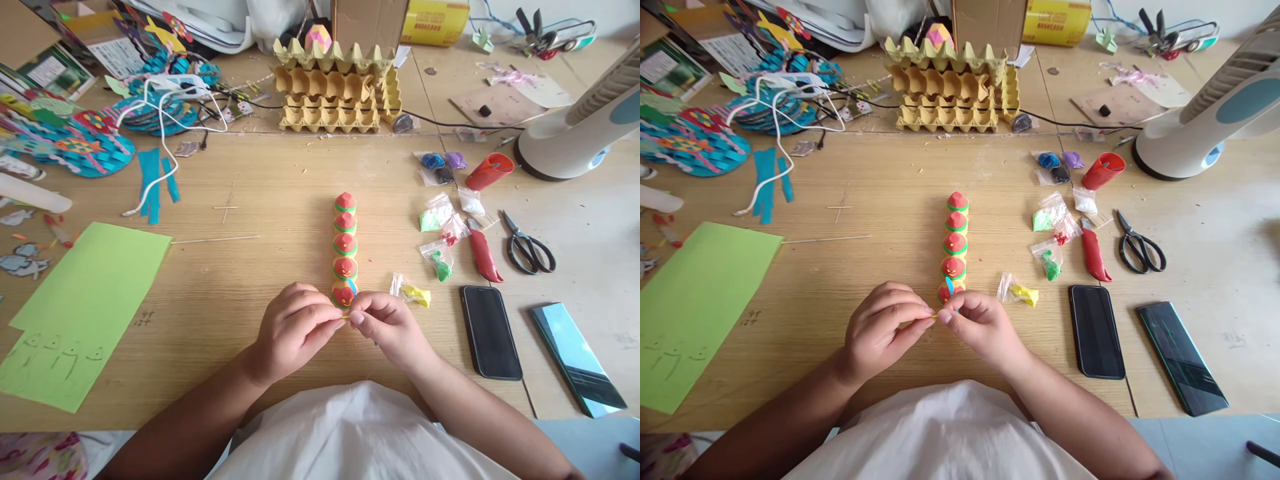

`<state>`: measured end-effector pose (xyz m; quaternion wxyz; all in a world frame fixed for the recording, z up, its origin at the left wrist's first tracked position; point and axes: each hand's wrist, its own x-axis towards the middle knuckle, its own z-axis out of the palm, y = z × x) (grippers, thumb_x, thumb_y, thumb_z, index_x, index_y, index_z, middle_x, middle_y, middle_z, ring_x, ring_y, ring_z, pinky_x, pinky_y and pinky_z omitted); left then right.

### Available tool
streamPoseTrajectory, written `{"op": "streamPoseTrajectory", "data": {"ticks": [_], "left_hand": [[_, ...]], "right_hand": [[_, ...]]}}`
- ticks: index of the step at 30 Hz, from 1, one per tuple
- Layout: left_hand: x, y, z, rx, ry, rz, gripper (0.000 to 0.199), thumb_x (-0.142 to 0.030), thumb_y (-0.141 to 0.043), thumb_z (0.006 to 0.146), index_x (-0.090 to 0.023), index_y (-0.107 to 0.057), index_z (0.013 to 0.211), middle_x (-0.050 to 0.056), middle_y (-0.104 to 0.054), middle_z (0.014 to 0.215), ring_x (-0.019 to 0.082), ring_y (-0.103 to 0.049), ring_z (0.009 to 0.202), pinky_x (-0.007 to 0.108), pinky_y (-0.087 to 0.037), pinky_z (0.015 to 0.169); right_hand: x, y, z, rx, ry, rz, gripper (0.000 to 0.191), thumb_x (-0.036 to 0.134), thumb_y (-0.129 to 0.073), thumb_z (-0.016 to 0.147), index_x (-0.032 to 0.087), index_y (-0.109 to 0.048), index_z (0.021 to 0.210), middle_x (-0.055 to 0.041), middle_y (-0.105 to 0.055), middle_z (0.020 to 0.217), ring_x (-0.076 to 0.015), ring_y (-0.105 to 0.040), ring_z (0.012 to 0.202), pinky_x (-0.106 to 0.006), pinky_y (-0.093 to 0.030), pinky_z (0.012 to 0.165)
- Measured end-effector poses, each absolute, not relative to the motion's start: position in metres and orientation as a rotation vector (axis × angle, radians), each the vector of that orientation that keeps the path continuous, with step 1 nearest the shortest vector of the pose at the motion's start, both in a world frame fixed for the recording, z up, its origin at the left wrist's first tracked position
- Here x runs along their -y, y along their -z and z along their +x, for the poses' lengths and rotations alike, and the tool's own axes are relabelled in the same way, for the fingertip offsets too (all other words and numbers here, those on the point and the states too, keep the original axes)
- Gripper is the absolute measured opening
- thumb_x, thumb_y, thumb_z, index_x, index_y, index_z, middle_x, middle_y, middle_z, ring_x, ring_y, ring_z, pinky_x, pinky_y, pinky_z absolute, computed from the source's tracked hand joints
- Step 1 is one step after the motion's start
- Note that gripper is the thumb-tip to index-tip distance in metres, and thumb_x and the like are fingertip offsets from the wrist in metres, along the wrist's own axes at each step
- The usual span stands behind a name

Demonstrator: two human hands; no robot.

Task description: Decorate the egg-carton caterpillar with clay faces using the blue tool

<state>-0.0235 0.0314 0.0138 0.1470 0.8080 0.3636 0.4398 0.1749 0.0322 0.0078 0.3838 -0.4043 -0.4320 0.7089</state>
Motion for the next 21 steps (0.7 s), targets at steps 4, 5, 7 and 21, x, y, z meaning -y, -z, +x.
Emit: {"op": "streamPoseTrajectory", "data": {"ticks": [4, 5, 7, 21], "left_hand": [[-0.032, -0.013, -0.024, -1.038, -1.263, 2.298, 0.014, -0.009, -0.073, 0.087, -0.019, -0.068, 0.095, 0.001, -0.073, 0.084, 0.014, -0.064, 0.078, 0.029, -0.053, 0.076], [-0.032, -0.013, -0.024, -1.036, -1.267, 2.293, 0.014, -0.009, -0.074, 0.087, -0.019, -0.068, 0.095, 0.001, -0.073, 0.083, 0.014, -0.064, 0.078, 0.029, -0.053, 0.076], [-0.032, -0.012, -0.024, -1.038, -1.284, 2.286, 0.013, -0.012, -0.076, 0.086, -0.019, -0.068, 0.094, 0.001, -0.072, 0.083, 0.014, -0.064, 0.078, 0.029, -0.053, 0.076], [-0.038, -0.014, -0.033, -0.868, -1.184, 2.035, 0.014, -0.012, -0.075, 0.088, -0.020, -0.071, 0.098, 0.001, -0.073, 0.086, 0.013, -0.064, 0.081, 0.028, -0.054, 0.076]], "right_hand": [[-0.032, -0.007, 0.174, 1.087, -1.804, -1.045, 0.027, 0.042, -0.079, 0.083, 0.018, -0.069, 0.075, 0.0007, -0.058, 0.069, -0.0107, -0.045, 0.061, -0.025, -0.036, 0.057], [-0.032, -0.007, 0.174, 1.079, -1.804, -1.041, 0.026, 0.041, -0.079, 0.083, 0.018, -0.070, 0.076, 0.0006, -0.059, 0.069, -0.0106, -0.045, 0.062, -0.024, -0.037, 0.057], [-0.031, -0.005, 0.174, 1.064, -1.803, -1.031, 0.024, 0.040, -0.079, 0.084, 0.018, -0.070, 0.077, 0.0002, -0.060, 0.070, -0.0107, -0.047, 0.063, -0.024, -0.038, 0.058], [-0.032, 0.000, 0.178, 0.982, -1.916, -0.918, 0.023, 0.036, -0.080, 0.085, 0.017, -0.070, 0.075, 0.0038, -0.052, 0.063, -0.0073, -0.038, 0.057, -0.022, -0.029, 0.053]]}}
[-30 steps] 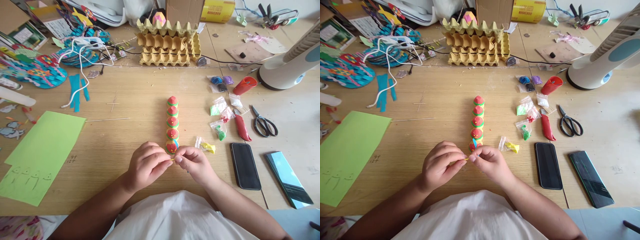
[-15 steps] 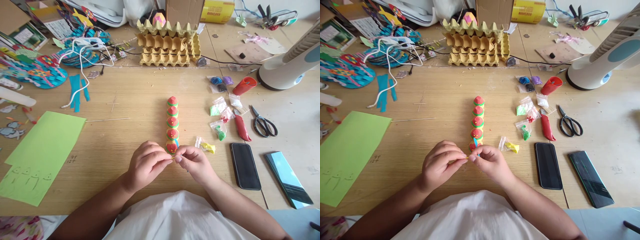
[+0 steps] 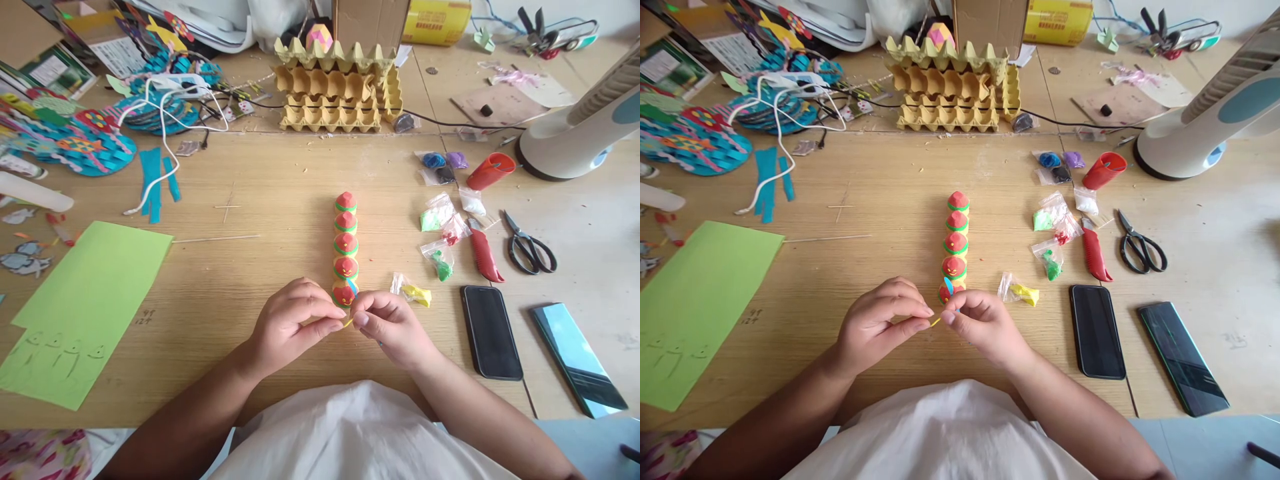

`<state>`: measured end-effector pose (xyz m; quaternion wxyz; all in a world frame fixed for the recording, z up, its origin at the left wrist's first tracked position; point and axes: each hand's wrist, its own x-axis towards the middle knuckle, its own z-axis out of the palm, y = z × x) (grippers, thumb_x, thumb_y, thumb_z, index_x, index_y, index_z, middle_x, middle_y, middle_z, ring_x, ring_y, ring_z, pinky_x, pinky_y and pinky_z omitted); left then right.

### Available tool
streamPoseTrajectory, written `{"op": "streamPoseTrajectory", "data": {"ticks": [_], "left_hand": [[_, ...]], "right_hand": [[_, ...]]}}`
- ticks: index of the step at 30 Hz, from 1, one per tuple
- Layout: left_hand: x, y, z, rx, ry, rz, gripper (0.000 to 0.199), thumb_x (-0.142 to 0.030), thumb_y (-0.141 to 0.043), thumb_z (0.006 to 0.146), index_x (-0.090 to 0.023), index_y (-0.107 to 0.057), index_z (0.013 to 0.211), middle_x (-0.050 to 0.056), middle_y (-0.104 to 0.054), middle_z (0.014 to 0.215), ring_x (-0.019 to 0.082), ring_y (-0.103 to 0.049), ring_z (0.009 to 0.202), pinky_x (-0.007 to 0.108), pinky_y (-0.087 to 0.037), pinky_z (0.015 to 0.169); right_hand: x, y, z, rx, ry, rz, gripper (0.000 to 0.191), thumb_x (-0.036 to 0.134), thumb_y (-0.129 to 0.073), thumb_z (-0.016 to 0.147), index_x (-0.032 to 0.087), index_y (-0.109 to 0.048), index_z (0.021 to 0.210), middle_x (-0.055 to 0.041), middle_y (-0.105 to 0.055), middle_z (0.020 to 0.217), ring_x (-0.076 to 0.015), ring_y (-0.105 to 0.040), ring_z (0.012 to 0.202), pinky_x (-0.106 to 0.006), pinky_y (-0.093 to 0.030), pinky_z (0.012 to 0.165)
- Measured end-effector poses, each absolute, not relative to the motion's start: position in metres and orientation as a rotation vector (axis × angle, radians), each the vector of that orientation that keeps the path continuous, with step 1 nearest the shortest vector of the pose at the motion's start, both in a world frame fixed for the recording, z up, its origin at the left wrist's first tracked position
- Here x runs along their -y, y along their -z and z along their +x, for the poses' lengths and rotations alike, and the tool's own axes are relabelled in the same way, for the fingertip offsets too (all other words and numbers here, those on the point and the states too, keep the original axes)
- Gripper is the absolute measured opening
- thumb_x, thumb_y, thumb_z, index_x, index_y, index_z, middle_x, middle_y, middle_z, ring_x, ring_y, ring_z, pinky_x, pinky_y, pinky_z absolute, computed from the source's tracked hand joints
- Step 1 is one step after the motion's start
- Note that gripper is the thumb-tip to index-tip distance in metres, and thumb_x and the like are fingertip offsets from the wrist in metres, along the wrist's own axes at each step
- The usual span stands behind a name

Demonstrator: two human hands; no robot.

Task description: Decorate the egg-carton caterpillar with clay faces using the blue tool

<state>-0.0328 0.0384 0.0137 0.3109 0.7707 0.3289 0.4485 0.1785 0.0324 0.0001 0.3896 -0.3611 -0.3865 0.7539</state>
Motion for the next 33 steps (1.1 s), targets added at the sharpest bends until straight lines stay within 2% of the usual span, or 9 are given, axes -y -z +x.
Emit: {"op": "streamPoseTrajectory", "data": {"ticks": [7, 20, 33], "left_hand": [[-0.0368, -0.0148, -0.0288, -0.841, -1.197, 2.103, 0.015, -0.018, -0.077, 0.087, -0.019, -0.071, 0.101, 0.002, -0.072, 0.085, 0.014, -0.063, 0.078, 0.029, -0.054, 0.073], [-0.0358, -0.0145, -0.0272, -0.866, -1.234, 2.163, 0.015, -0.013, -0.073, 0.089, -0.020, -0.071, 0.102, 0.001, -0.072, 0.085, 0.014, -0.063, 0.078, 0.029, -0.054, 0.072], [-0.0342, -0.0150, -0.0262, -0.881, -1.256, 2.200, 0.017, -0.010, -0.072, 0.088, -0.019, -0.070, 0.102, 0.002, -0.073, 0.086, 0.014, -0.064, 0.079, 0.029, -0.053, 0.074]], "right_hand": [[-0.0309, 0.0045, 0.1773, 0.945, -1.986, -0.868, 0.023, 0.036, -0.079, 0.086, 0.017, -0.072, 0.077, 0.0031, -0.055, 0.065, -0.0072, -0.039, 0.057, -0.022, -0.030, 0.054], [-0.0290, 0.0064, 0.1759, 0.956, -1.968, -0.860, 0.016, 0.032, -0.078, 0.088, 0.018, -0.073, 0.080, 0.0035, -0.054, 0.067, -0.0083, -0.040, 0.060, -0.024, -0.029, 0.056], [-0.0294, 0.0055, 0.1749, 0.968, -1.963, -0.883, 0.020, 0.035, -0.080, 0.085, 0.017, -0.072, 0.079, 0.0023, -0.057, 0.068, -0.0088, -0.043, 0.061, -0.023, -0.031, 0.056]]}}
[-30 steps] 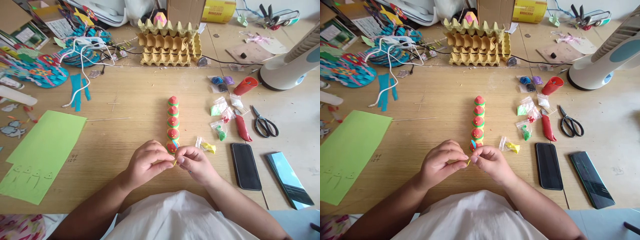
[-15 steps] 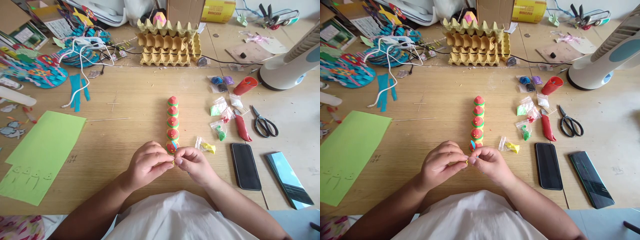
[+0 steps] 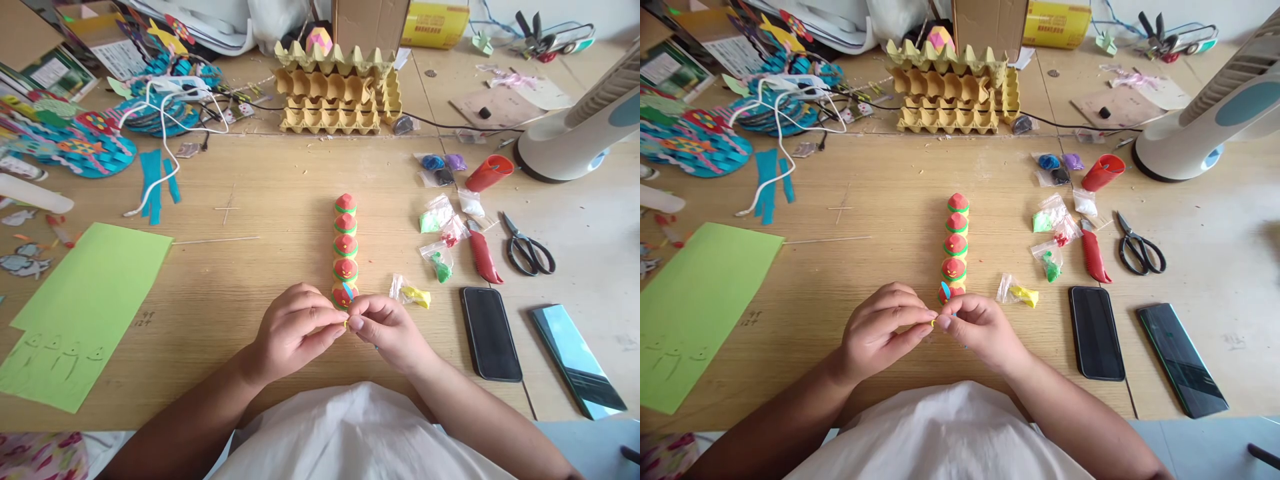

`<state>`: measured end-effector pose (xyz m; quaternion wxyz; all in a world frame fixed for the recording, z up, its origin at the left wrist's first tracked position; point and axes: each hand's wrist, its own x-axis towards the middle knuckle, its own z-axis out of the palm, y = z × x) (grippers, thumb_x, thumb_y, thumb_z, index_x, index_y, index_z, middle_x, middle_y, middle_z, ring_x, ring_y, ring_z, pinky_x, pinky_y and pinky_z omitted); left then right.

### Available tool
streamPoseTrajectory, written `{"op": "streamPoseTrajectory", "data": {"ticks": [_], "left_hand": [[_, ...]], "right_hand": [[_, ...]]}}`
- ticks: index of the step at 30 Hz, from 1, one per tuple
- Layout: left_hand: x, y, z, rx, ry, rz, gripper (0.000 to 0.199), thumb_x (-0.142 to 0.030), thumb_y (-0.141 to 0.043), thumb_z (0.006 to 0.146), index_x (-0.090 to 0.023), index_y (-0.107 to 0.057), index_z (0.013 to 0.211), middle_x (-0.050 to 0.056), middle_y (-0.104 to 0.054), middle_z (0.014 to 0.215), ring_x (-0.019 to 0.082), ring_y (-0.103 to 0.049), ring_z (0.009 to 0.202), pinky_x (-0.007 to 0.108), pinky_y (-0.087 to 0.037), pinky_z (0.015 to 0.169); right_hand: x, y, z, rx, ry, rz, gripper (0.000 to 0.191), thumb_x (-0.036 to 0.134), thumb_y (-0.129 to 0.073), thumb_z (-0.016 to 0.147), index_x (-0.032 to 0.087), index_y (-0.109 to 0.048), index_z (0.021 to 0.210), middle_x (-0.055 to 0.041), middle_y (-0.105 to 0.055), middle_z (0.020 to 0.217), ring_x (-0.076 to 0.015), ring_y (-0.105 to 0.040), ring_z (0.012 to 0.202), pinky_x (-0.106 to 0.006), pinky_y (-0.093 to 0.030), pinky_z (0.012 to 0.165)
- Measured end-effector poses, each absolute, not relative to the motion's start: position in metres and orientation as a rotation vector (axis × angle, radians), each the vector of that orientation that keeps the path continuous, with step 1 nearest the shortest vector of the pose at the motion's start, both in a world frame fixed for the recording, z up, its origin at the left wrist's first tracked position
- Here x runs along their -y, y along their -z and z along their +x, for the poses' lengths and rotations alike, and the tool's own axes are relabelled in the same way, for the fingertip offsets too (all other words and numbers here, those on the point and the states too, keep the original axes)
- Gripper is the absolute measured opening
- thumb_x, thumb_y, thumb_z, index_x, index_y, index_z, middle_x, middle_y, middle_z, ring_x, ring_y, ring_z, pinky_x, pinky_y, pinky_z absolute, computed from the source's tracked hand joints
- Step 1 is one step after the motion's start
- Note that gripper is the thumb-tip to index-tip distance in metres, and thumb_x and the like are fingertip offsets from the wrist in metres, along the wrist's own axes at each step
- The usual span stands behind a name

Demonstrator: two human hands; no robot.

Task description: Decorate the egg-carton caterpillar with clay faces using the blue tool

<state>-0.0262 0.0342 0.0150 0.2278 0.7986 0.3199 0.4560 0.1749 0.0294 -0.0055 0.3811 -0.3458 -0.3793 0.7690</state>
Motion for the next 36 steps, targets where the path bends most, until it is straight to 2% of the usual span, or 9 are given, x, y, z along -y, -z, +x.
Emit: {"op": "streamPoseTrajectory", "data": {"ticks": [9, 15, 23, 31, 36], "left_hand": [[-0.0345, -0.0170, -0.0259, -0.913, -1.266, 2.206, 0.011, -0.012, -0.070, 0.090, -0.020, -0.070, 0.098, 0.001, -0.073, 0.084, 0.014, -0.064, 0.077, 0.029, -0.054, 0.073], [-0.0347, -0.0185, -0.0255, -0.923, -1.269, 2.213, 0.011, -0.013, -0.070, 0.091, -0.021, -0.069, 0.098, 0.001, -0.073, 0.084, 0.013, -0.064, 0.076, 0.029, -0.054, 0.072], [-0.0346, -0.0165, -0.0255, -0.911, -1.266, 2.200, 0.015, -0.009, -0.072, 0.088, -0.020, -0.069, 0.098, 0.001, -0.073, 0.084, 0.013, -0.063, 0.076, 0.029, -0.054, 0.073], [-0.0342, -0.0158, -0.0253, -0.922, -1.304, 2.222, 0.020, -0.010, -0.073, 0.088, -0.021, -0.070, 0.104, 0.001, -0.072, 0.086, 0.013, -0.064, 0.078, 0.028, -0.055, 0.073], [-0.0344, -0.0158, -0.0261, -0.911, -1.290, 2.231, 0.016, -0.011, -0.070, 0.090, -0.023, -0.071, 0.100, 0.001, -0.072, 0.087, 0.013, -0.064, 0.079, 0.027, -0.056, 0.073]], "right_hand": [[-0.0294, 0.0045, 0.1750, 0.987, -1.951, -0.918, 0.024, 0.039, -0.081, 0.083, 0.018, -0.072, 0.079, 0.0017, -0.056, 0.068, -0.0097, -0.041, 0.060, -0.024, -0.031, 0.055], [-0.0291, 0.0042, 0.1748, 0.994, -1.951, -0.866, 0.017, 0.035, -0.078, 0.086, 0.019, -0.074, 0.087, 0.0017, -0.058, 0.072, -0.0095, -0.042, 0.062, -0.024, -0.035, 0.059], [-0.0289, -0.0006, 0.1739, 0.999, -1.944, -0.935, 0.026, 0.041, -0.083, 0.080, 0.018, -0.070, 0.081, 0.0010, -0.059, 0.071, -0.0109, -0.044, 0.063, -0.026, -0.035, 0.060], [-0.0291, 0.0002, 0.1734, 1.010, -1.935, -0.927, 0.024, 0.040, -0.081, 0.082, 0.018, -0.070, 0.082, 0.0007, -0.060, 0.071, -0.0111, -0.045, 0.064, -0.026, -0.036, 0.061], [-0.0292, 0.0001, 0.1732, 1.032, -1.912, -0.947, 0.025, 0.041, -0.082, 0.080, 0.019, -0.070, 0.082, 0.0003, -0.060, 0.073, -0.0119, -0.047, 0.065, -0.026, -0.039, 0.061]]}}
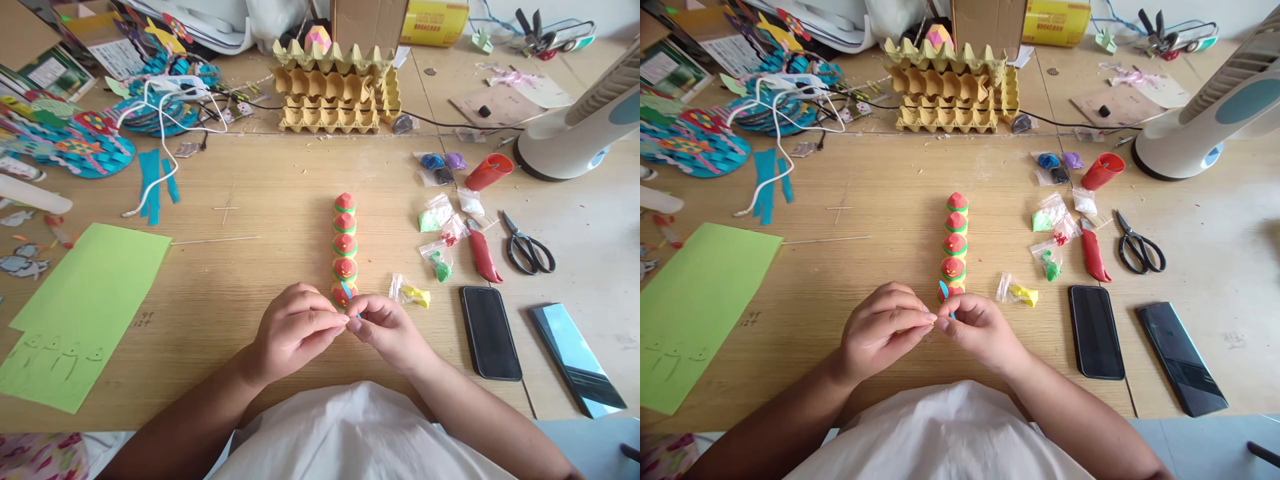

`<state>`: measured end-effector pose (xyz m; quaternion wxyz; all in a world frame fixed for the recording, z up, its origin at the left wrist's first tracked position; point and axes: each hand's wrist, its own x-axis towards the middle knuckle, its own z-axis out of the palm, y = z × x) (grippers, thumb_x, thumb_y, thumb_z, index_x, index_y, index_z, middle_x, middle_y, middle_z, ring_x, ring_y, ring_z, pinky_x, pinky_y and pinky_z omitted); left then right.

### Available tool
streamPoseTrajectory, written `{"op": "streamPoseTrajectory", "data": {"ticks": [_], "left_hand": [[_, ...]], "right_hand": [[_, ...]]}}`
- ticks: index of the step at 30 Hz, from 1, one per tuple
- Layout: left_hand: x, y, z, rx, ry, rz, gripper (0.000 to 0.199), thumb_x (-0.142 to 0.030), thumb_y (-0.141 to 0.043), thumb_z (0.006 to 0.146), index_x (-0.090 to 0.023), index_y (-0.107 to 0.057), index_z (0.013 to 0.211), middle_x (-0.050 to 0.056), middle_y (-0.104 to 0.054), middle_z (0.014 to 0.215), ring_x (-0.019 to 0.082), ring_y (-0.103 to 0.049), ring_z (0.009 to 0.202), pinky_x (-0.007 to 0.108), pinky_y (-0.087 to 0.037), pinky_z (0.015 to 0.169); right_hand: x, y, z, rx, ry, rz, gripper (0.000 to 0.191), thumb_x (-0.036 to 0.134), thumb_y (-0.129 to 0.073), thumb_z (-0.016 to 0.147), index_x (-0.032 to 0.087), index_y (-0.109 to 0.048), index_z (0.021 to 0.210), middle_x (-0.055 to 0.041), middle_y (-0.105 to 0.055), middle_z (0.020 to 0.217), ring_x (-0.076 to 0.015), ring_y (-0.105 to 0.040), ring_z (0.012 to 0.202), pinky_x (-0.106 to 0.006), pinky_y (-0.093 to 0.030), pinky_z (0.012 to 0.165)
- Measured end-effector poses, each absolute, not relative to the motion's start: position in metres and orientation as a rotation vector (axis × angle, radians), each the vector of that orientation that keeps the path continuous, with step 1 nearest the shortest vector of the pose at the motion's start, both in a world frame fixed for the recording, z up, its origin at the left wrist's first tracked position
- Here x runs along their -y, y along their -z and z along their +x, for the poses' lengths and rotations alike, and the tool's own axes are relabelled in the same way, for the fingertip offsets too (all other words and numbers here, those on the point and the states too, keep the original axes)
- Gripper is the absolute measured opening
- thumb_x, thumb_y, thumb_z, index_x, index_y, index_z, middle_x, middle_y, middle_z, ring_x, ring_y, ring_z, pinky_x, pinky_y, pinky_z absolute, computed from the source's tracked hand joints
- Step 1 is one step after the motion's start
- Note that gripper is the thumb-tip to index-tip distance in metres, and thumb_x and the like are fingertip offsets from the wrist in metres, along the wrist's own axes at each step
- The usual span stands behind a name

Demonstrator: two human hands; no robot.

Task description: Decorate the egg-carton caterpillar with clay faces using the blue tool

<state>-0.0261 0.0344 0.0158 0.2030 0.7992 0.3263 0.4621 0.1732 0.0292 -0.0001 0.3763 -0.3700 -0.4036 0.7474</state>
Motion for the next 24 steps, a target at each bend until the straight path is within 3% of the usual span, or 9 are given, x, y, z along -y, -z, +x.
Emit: {"op": "streamPoseTrajectory", "data": {"ticks": [24], "left_hand": [[-0.0329, -0.0165, -0.0259, -0.975, -1.300, 2.340, 0.018, -0.009, -0.073, 0.086, -0.021, -0.070, 0.099, 0.001, -0.073, 0.085, 0.014, -0.063, 0.078, 0.028, -0.056, 0.074]], "right_hand": [[-0.0288, 0.0038, 0.1735, 1.037, -1.892, -0.935, 0.021, 0.037, -0.082, 0.081, 0.019, -0.071, 0.083, 0.0008, -0.059, 0.073, -0.0119, -0.047, 0.066, -0.025, -0.040, 0.063]]}}
